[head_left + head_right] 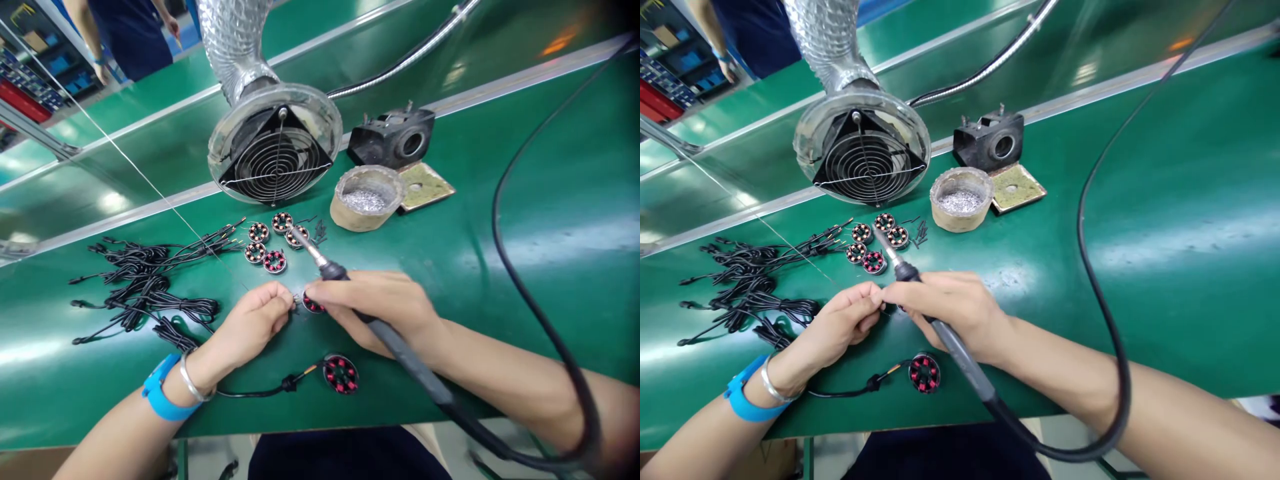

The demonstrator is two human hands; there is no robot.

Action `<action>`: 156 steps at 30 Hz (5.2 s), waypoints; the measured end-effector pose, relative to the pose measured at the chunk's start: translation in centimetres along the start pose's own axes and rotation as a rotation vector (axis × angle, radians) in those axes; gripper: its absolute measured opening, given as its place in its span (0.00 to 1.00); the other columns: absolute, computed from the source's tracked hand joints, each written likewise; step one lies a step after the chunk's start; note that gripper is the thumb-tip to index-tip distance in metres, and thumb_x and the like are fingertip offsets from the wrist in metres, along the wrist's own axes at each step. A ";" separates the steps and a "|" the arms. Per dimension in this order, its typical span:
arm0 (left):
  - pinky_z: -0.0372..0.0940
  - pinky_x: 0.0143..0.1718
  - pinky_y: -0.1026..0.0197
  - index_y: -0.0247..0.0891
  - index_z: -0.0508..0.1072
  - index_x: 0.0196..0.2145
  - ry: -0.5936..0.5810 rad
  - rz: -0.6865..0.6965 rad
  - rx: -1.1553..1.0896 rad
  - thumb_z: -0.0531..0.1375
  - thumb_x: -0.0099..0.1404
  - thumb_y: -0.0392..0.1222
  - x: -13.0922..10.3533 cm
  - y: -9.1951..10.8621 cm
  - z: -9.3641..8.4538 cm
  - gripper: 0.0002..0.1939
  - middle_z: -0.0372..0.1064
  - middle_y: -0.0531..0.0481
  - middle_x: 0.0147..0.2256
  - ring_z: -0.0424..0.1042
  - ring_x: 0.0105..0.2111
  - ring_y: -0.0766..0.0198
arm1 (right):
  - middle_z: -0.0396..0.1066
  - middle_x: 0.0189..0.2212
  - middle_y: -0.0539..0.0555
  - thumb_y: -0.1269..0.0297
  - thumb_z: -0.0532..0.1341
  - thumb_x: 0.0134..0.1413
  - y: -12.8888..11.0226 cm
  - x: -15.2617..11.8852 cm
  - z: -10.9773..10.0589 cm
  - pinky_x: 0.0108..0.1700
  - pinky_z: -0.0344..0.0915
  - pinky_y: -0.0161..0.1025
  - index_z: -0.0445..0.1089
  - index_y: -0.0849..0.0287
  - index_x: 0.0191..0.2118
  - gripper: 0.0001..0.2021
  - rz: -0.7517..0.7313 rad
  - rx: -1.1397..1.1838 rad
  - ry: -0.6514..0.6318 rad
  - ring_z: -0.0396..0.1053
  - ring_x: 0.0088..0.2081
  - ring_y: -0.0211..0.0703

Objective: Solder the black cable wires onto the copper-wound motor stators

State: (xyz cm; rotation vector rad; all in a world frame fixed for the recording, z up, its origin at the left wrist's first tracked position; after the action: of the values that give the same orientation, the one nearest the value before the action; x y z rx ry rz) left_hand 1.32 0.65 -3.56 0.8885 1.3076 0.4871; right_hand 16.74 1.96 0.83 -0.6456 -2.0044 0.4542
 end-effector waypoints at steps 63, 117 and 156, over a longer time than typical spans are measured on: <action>0.41 0.14 0.71 0.38 0.58 0.25 0.071 0.135 -0.015 0.54 0.66 0.47 -0.1 -0.5 -0.2 0.15 0.51 0.63 0.16 0.43 0.14 0.77 | 0.72 0.29 0.46 0.77 0.57 0.51 1.0 -0.5 2.3 0.29 0.66 0.26 0.62 0.56 0.47 0.17 0.269 0.104 -0.010 0.69 0.25 0.29; 0.43 0.16 0.71 0.39 0.58 0.27 0.221 0.135 -0.011 0.60 0.61 0.52 0.2 -0.1 0.1 0.18 0.51 0.63 0.15 0.46 0.15 0.76 | 0.69 0.25 0.49 0.73 0.54 0.50 0.6 0.2 -3.1 0.26 0.61 0.35 0.68 0.55 0.36 0.10 0.262 0.273 -0.015 0.65 0.23 0.36; 0.45 0.17 0.72 0.39 0.57 0.27 0.196 0.166 0.010 0.57 0.65 0.49 0.3 -0.3 0.1 0.15 0.51 0.63 0.16 0.46 0.15 0.76 | 0.74 0.31 0.57 0.68 0.56 0.56 1.2 1.2 -6.4 0.31 0.63 0.42 0.68 0.57 0.45 0.12 0.180 -0.611 0.124 0.69 0.31 0.46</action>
State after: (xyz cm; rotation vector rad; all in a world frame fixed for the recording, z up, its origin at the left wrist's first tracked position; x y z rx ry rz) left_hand 1.47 0.63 -4.00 0.9809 1.4206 0.7124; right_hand 22.19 3.98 4.04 -1.2027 -1.9703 -0.1111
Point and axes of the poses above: each hand's wrist, its own x-axis towards the middle knuckle, its own z-axis out of the palm, y = z × x, the point moved 6 cm from there along x, towards the middle knuckle
